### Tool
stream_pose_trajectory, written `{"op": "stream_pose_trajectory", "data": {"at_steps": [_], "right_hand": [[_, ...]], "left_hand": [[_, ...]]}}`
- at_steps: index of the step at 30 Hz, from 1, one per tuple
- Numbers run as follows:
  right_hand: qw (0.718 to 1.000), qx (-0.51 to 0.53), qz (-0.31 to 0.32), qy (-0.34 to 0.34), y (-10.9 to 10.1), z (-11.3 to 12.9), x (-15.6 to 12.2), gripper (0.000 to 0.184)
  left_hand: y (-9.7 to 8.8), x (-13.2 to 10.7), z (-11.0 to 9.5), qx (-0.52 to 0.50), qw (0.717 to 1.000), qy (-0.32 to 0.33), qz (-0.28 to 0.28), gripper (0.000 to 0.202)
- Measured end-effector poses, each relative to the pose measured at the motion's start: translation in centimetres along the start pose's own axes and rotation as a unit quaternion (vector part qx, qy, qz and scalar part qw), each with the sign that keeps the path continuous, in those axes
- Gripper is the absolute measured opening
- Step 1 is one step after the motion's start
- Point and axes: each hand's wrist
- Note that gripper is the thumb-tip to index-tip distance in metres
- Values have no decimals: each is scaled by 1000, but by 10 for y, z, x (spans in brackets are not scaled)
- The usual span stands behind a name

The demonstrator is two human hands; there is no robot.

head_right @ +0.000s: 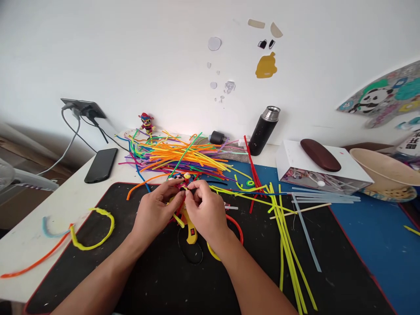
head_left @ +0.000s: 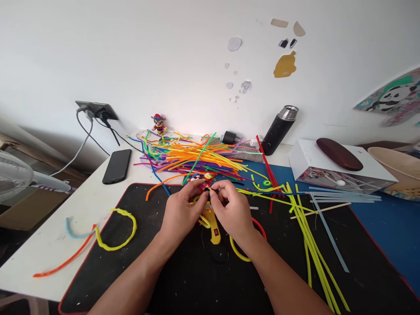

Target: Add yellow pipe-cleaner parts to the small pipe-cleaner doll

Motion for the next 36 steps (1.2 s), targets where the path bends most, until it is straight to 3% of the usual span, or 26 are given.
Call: {"op": "stream_pose_trajectory", "data": {"at_steps": [10, 20, 36], "right_hand": [[994, -83, -29, -64, 0, -2, -2, 12], [994, -102, -24, -35, 1, -1, -1, 12], [999, -38, 21, 23, 1, -3, 1, 7]], "left_hand": [[2, -3, 2, 22, 999, 30, -10, 33], [6, -5, 9, 92, 993, 77, -22, 34], [6, -5, 9, 102, 992, 77, -10, 35]]}}
Point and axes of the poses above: each hand's wrist, its own x-axis towards the middle knuckle, its own y-axis out of the palm, z = x × y, and after that the axes turned 8 degrees about -z, right-handed
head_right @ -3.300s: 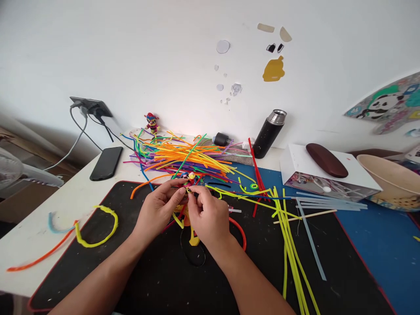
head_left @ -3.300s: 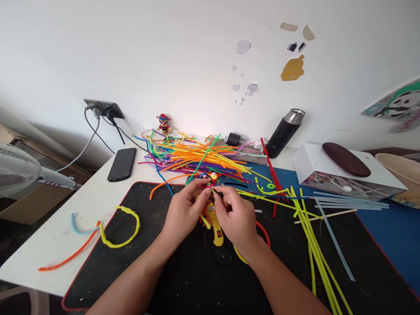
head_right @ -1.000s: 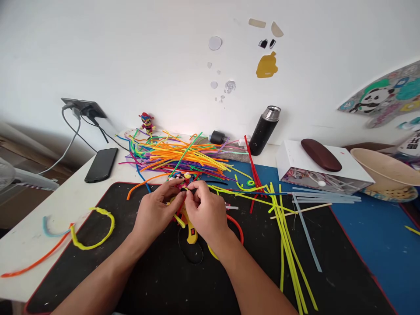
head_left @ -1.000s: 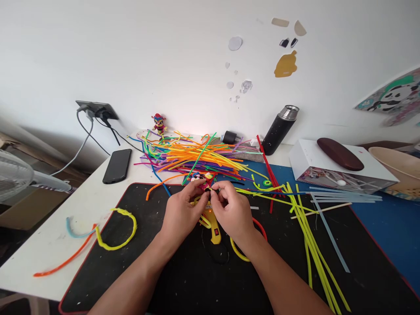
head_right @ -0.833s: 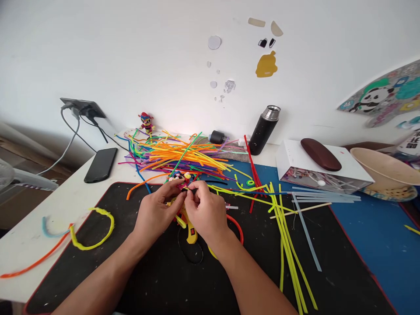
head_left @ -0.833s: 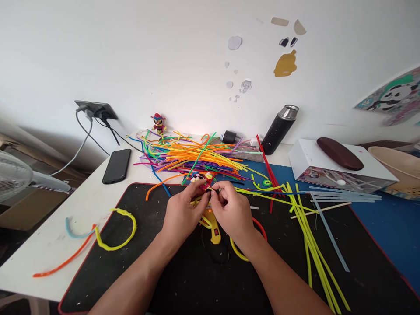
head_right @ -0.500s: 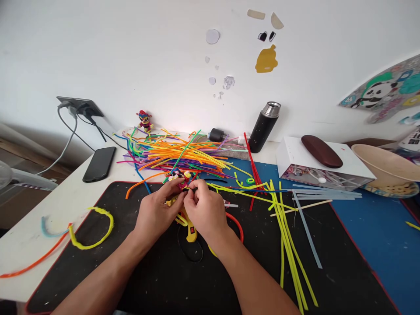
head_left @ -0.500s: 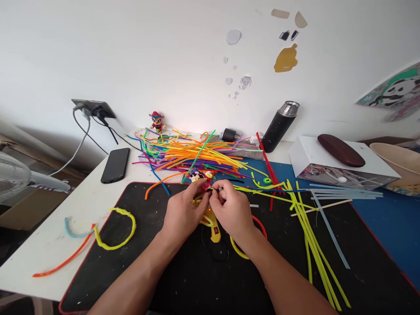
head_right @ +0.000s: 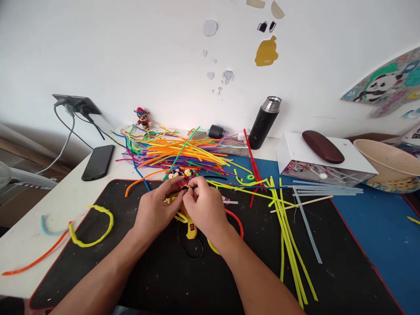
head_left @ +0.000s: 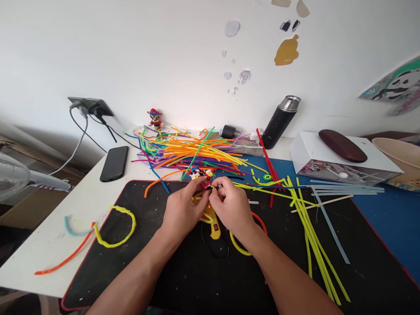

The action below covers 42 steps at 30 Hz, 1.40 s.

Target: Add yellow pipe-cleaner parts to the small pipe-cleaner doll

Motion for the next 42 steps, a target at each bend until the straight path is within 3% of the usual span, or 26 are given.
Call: {"op": "stream_pose_trajectory", "data": {"at_steps": [9, 19, 23, 28, 35, 39, 42], "right_hand": [[1000, 17, 16, 11, -3, 4, 1, 5], [995, -70, 3, -64, -4, 2, 0, 12], [996, -66, 0, -55, -4, 3, -1, 11], [1000, -11, -6, -22, -4, 6, -1, 8], [994, 110, -3, 23, -4, 7, 0, 12], [981, 182, -7, 66, -3, 12, -1, 19], [978, 192, 28, 72, -5, 21, -4, 20]], "left_hand": [[-1, 2, -1, -27, 1000, -15, 4, 36], [-3, 3, 4, 46, 998, 20, -22, 35], [-4, 3, 5, 49, 998, 32, -24, 35], [-5, 3, 1, -9, 1000, 6, -14, 34], [-13, 9, -5, -130, 988, -87, -8, 34], [-18, 15, 1, -258, 955, -142, -34, 41], [-20, 19, 4, -330, 928, -160, -72, 47]]}}
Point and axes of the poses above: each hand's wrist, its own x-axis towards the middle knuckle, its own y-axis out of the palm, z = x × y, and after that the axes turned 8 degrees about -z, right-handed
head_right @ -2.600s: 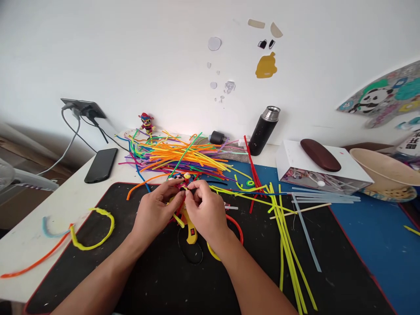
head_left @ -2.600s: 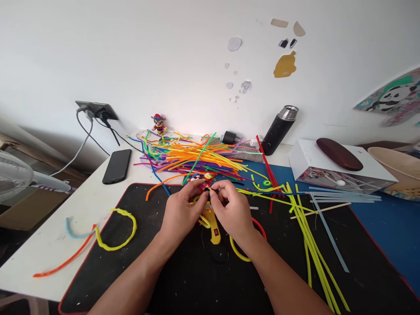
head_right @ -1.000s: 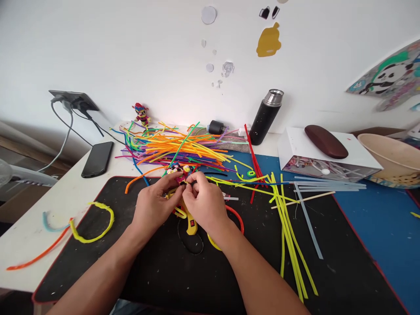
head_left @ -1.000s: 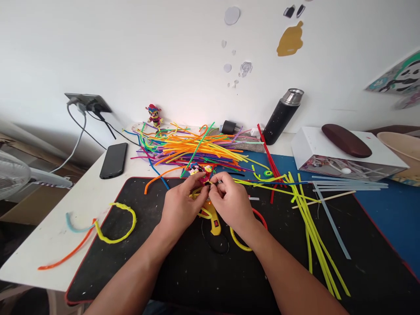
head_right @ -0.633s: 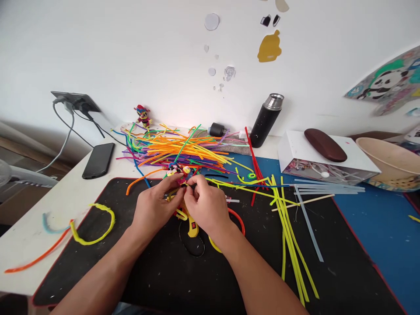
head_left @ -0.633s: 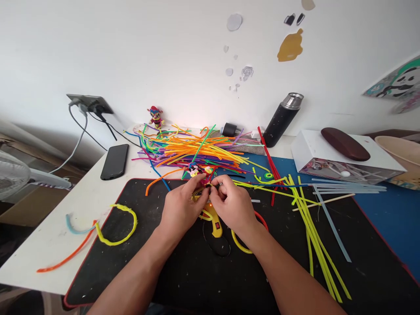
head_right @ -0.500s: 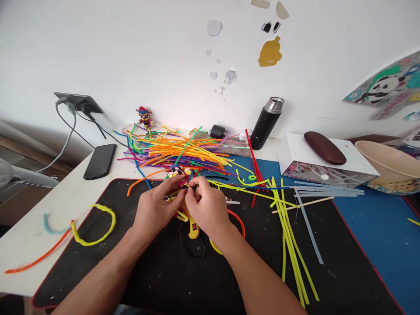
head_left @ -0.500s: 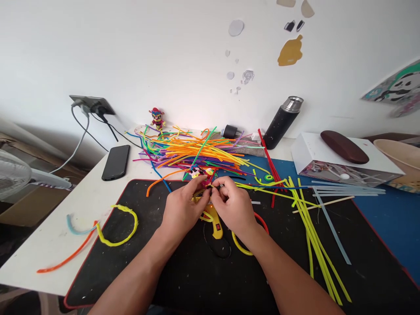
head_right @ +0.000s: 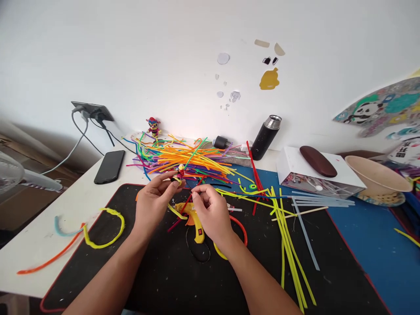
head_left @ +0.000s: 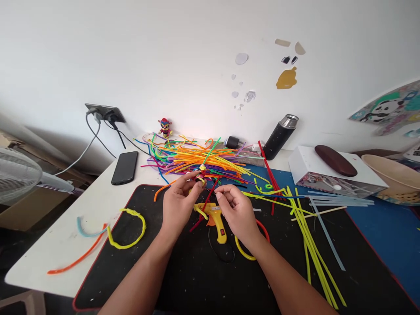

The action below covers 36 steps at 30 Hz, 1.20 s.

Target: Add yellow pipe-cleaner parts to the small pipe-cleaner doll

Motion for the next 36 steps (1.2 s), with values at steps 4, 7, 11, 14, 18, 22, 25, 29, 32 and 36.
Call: {"op": "stream_pose_trajectory", "data": {"at_steps": [4, 7, 11, 14, 18, 22, 25, 29, 32, 36], "right_hand": [[999, -25, 22, 21, -8, 10, -7, 24], [996, -82, 33, 31, -21, 13, -13, 29], [980, -185, 70, 28, -39, 10, -21, 28], [970, -224, 83, 44, -46, 6, -29, 26], [967, -218, 105, 76, -42, 4, -38, 22], [968, -204, 118, 81, -29, 11, -45, 20], [962, -208, 150, 89, -25, 17, -48, 18], [947, -279, 128, 94, -45, 16, -49, 19], [921, -376, 77, 68, -69, 13, -49, 22], [874, -464, 111, 92, -84, 8, -55, 20]], "left_hand": [[-2, 1, -2, -64, 998, 5, -29, 47], [-2, 0, -4, -97, 995, 6, -29, 44], [-2, -2, -6, -115, 993, 6, -31, 42], [-2, -3, -8, -126, 992, 8, -33, 40], [-4, -4, -12, -138, 990, 9, -40, 39], [-6, -2, -14, -153, 987, 10, -49, 38], [-7, -1, -14, -163, 985, 11, -58, 36], [-7, -3, -15, -164, 985, 5, -53, 37], [-8, -5, -18, -164, 985, -3, -52, 37], [-8, -7, -20, -158, 986, -14, -43, 38]]}}
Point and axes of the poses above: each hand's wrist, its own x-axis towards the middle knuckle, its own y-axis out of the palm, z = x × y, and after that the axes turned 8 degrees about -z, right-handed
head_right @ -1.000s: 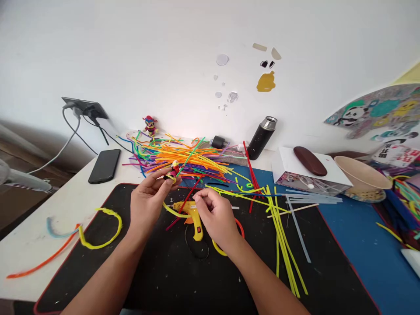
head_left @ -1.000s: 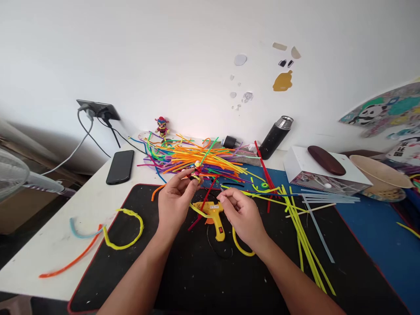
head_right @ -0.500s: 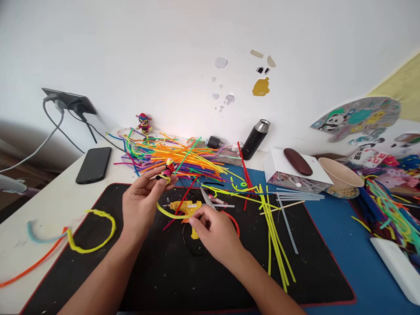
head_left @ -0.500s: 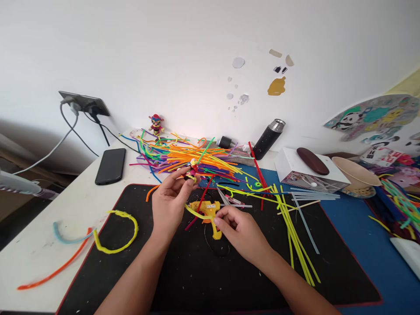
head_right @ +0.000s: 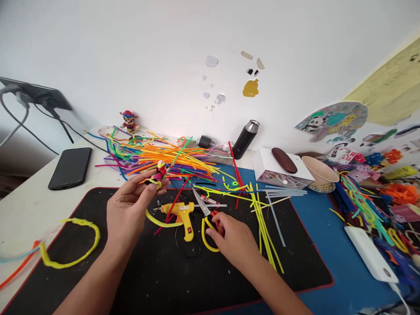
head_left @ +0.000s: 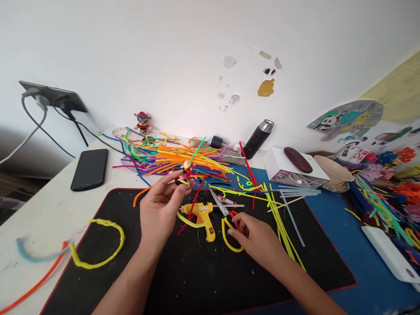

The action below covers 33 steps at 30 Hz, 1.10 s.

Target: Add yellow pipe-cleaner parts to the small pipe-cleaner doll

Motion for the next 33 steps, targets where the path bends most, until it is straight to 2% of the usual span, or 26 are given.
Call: {"op": "stream_pose_trajectory", "data": {"at_steps": [5, 13, 19, 22, 24, 26, 29, 33], "right_hand": [[994, -98, 2, -51, 10, 3, -5, 32], [989, -120, -34, -78, 16, -12, -5, 34], [998, -28, -30, -53, 18, -14, 0, 28], [995, 101, -12, -2, 18, -16, 0, 22], [970, 235, 28, 53, 18, -18, -1, 27], [924, 358, 78, 111, 16, -18, -2, 41], [862, 458, 131, 172, 10, -14, -7, 62], [793, 563, 123, 197, 2, -11, -17, 68]], "left_hand": [[1, 0, 1, -4, 1000, -8, 17, 40], [0, 0, 5, -5, 999, -12, 37, 42], [2, 1, 7, -4, 999, -31, 33, 44], [2, 3, 7, -18, 998, -55, 29, 48], [2, 5, 7, -34, 996, -74, 25, 49], [1, 7, 7, -51, 994, -90, 20, 50], [1, 9, 7, -65, 991, -116, 16, 51], [0, 11, 9, -79, 988, -135, 7, 53]]}}
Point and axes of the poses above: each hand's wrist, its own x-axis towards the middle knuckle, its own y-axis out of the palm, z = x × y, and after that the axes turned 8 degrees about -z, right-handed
